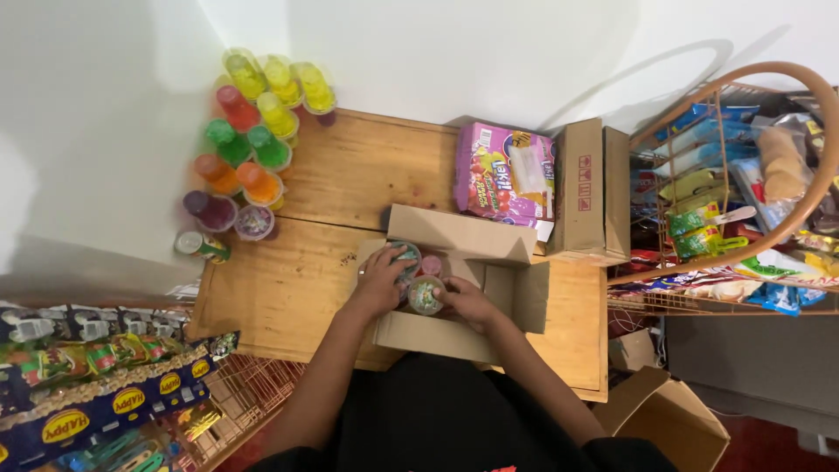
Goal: Picking up jelly cups and packing them into a cardboard box.
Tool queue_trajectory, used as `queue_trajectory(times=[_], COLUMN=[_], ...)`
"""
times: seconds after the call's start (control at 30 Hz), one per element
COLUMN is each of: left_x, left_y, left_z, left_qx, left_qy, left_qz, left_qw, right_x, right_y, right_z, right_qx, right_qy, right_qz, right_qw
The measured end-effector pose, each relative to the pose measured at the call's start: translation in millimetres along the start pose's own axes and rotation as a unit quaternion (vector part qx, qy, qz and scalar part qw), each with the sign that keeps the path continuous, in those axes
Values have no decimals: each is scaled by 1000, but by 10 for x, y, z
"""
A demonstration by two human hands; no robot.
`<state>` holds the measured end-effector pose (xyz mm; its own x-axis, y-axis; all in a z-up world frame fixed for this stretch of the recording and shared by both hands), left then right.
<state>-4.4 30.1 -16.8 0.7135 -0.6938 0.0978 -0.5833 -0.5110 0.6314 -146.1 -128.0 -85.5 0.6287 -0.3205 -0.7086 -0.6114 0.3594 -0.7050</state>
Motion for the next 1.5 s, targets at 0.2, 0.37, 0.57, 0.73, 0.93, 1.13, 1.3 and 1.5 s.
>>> queue_trajectory(times=[0.2,0.37,0.57,0.73,0.93,1.13,1.3,1.5], left_x=[-11,-42,-67,-88,-43,26,105,376], left_y=[145,40,10,-19,-80,-161,-622,-633], left_z=[-244,-136,-107,-86,-74,-414,-305,-735], left_qx=[-19,-32,-41,-47,-48,-119,-380,-440], left_qy=[12,45,61,55,60,246,222,222], left_qz=[5,36,53,51,35,28,-210,-278], left_qw=[1000,998,996,996,996,961,873,825], right_x=[-26,74,85,276,0,47,-300,-298], right_y=[-19,56,41,203,-128,-329,-909,-1470], right_z=[33,0,-18,-100,-149,-541,-236,303], right_qx=[-25,-49,-97,-127,-199,-391,-227,-38], right_qy=[-6,-30,-45,-40,-19,114,93,-29], right_qz=[12,-9,-48,-80,-130,-164,-228,-221], right_qw=[1000,998,993,988,971,898,942,974])
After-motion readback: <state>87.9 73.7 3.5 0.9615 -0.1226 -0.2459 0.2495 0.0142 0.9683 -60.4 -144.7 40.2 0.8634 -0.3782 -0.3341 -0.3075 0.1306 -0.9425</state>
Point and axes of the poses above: each hand's wrist, its own x-axis towards the middle knuckle, its own z-axis out of the palm, y = z × x, the point moved 5 cm from there along x, towards the middle knuckle, and after that the axes turned 15 degrees about y, right-handed, at the moved point
